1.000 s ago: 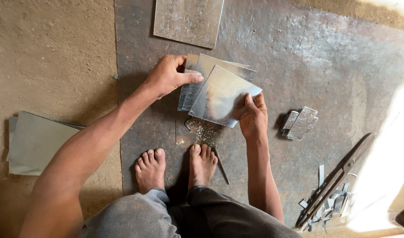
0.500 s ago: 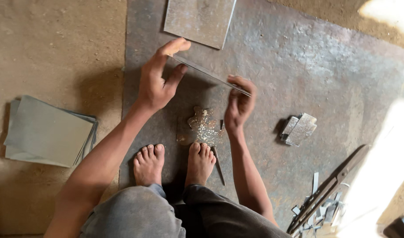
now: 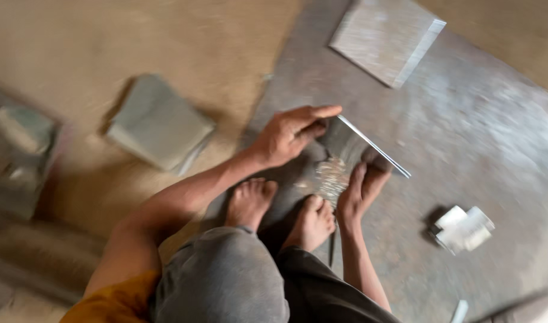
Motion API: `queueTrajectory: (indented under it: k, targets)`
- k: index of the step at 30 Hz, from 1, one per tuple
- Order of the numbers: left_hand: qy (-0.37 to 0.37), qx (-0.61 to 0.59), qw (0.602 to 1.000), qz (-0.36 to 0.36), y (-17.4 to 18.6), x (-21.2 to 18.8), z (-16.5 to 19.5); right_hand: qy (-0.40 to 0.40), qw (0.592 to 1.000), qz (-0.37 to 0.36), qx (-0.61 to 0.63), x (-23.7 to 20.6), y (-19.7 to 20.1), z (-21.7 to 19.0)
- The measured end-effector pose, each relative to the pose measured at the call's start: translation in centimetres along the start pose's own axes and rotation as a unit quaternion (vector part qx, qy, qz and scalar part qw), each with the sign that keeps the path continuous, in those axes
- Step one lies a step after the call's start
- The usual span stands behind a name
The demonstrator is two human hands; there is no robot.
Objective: The person sits on the floor and cuts small mirror and glass sheets. They place a square mirror piece on the work mat, score it with a handheld glass cutter, snap off the scored pieces by hand, and set the cut pieces aside. Later they use a hammer over a small anvil to break glass pieces and stack the finished sheets.
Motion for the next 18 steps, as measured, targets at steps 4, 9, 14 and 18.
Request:
queueTrajectory:
  k: [4, 9, 14, 18]
  targets:
    - [0.316, -0.093, 0.944, -0.015, 4.0, -7.6, 0.0, -0.13, 0.961, -0.245, 0.009, -3.9, -3.4, -2.1]
    - [0.245, -0.206, 0.896, 0.308, 14.1, -17.7, 2.2, -0.195, 0.928, -0.299, -0.108, -4.0, -2.8, -2.3]
    - [0.188, -0.396, 0.763, 0.476, 18.1, -25.0, 3.2, -0.137, 0.952, -0.254, -0.105, -2.1, -0.2, -2.7]
    - [0.262, -0.291, 0.783, 0.483, 15.6, -26.7, -1.6, -0.148, 0.967, -0.205, -0.027, -1.3, 0.9, -3.0]
Point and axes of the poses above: each hand's wrist, its own x-axis towards the middle knuckle, its own y-axis out of the back of the hand, z = x × y, the point moved 1 cm from there along x, towards the middle knuckle, and after that the axes turned 12 degrees about -z, right-handed, at the moved point
